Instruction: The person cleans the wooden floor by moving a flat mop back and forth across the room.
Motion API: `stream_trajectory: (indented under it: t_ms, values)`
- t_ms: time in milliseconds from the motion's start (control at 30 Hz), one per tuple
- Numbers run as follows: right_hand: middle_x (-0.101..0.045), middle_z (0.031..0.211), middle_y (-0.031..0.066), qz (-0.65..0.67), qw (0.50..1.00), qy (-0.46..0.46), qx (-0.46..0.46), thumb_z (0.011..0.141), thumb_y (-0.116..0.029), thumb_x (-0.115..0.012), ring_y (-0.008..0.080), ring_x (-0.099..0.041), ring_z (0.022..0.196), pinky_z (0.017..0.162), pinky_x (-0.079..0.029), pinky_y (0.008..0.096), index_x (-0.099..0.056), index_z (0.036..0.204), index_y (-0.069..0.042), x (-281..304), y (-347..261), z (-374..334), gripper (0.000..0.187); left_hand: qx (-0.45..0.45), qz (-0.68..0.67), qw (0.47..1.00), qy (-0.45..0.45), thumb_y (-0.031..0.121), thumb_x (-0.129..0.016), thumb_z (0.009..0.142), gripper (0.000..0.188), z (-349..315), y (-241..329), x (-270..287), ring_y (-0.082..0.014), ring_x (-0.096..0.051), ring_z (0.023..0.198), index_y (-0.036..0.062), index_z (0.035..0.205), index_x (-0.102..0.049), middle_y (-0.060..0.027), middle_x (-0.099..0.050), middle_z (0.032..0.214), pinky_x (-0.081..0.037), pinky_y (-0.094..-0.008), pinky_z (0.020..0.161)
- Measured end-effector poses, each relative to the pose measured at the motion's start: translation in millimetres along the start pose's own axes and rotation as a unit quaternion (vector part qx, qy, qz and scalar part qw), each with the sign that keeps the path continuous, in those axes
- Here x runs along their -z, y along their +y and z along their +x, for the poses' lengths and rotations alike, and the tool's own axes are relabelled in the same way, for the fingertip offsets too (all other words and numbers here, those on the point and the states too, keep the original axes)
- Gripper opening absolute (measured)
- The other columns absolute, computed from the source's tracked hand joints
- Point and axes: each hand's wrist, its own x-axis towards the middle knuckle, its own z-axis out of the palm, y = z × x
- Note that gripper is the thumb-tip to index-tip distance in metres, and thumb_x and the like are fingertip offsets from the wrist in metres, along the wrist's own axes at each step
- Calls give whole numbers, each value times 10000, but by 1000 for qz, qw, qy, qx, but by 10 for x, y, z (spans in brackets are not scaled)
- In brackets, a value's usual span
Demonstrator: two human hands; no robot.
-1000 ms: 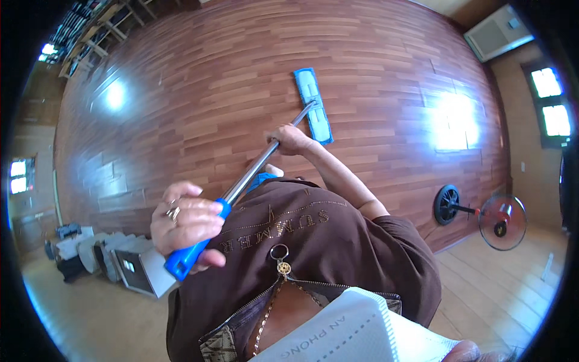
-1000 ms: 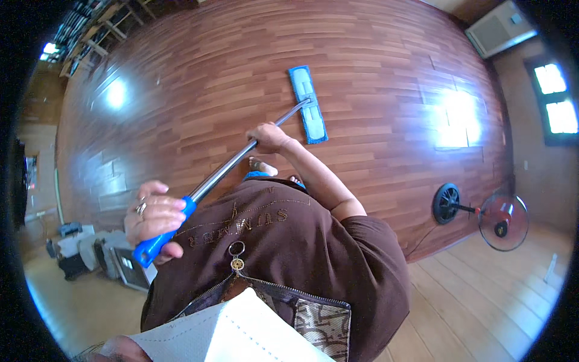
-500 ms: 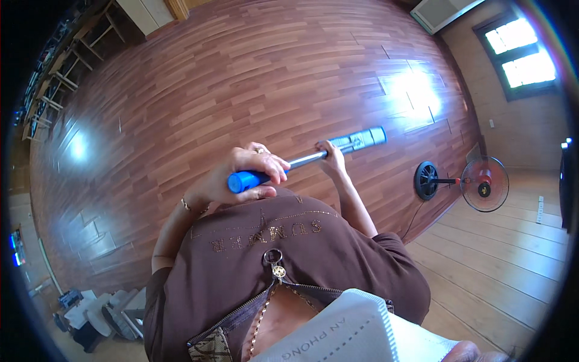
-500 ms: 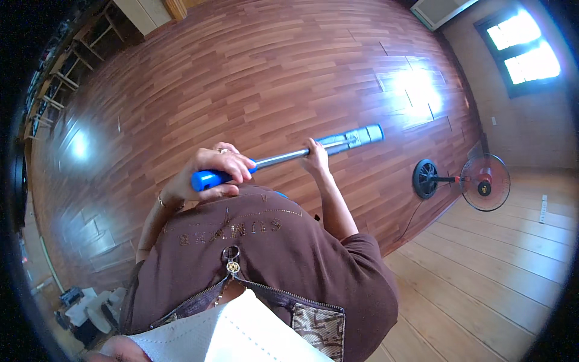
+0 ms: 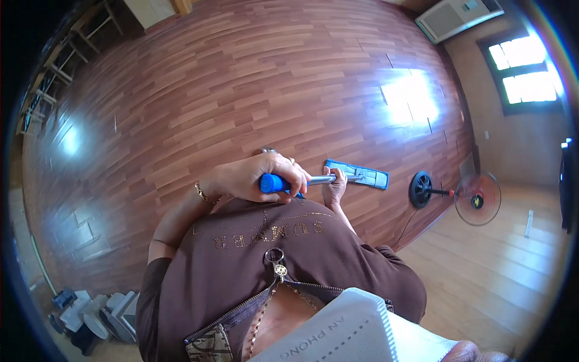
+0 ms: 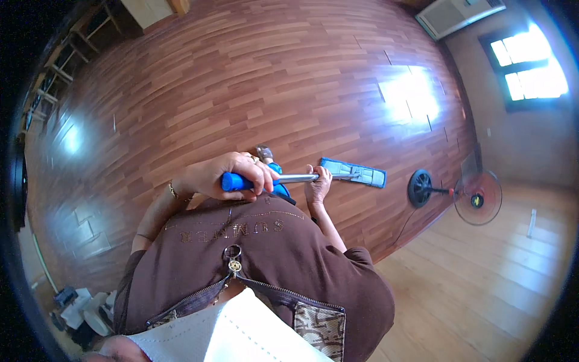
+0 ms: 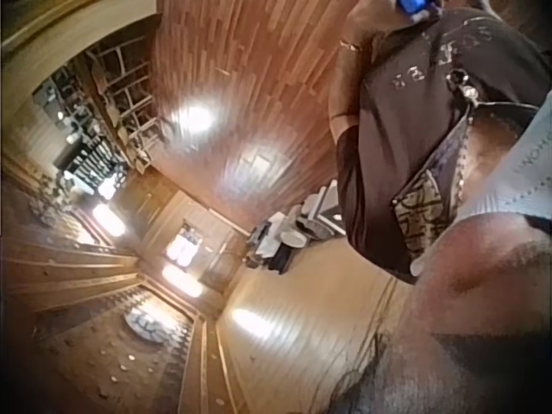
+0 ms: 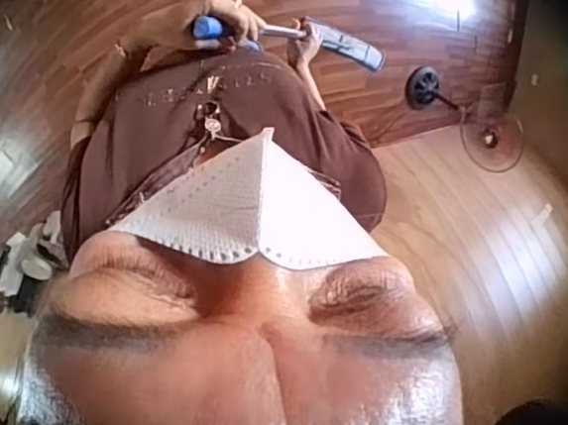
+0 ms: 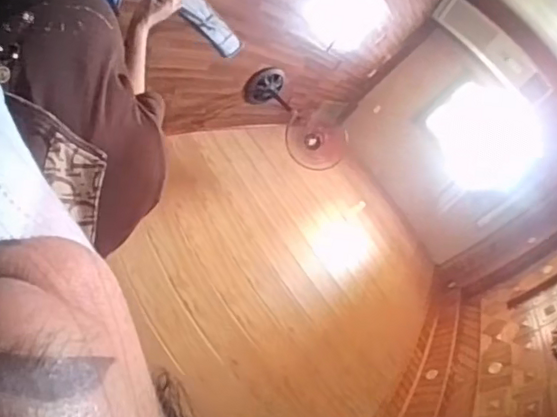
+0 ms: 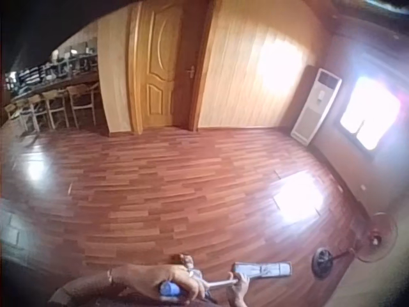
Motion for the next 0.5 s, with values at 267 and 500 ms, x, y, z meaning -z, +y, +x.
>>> stream_trajectory:
  t_ms: [267,500]
  values:
    - [-570,732,92,23,984,-100,143,754,-133,-710,324,-532,784,741,-413,413,-588,705,-74,-306,-148,850,144,18,44,994,96,13,-710,770,146,-127,-22,306,-313,-591,1100,44,854,-594,-114,-672,990,-434,-462,990]
    - [-618,764,114,22,931,-220,292,701,-114,-686,341,-560,851,801,-426,424,-625,708,-68,-904,-492,1554,77,-15,138,957,255,53,-712,775,189,-376,-15,73,-261,-612,1005,57,921,-592,-96,-655,998,-458,-394,899]
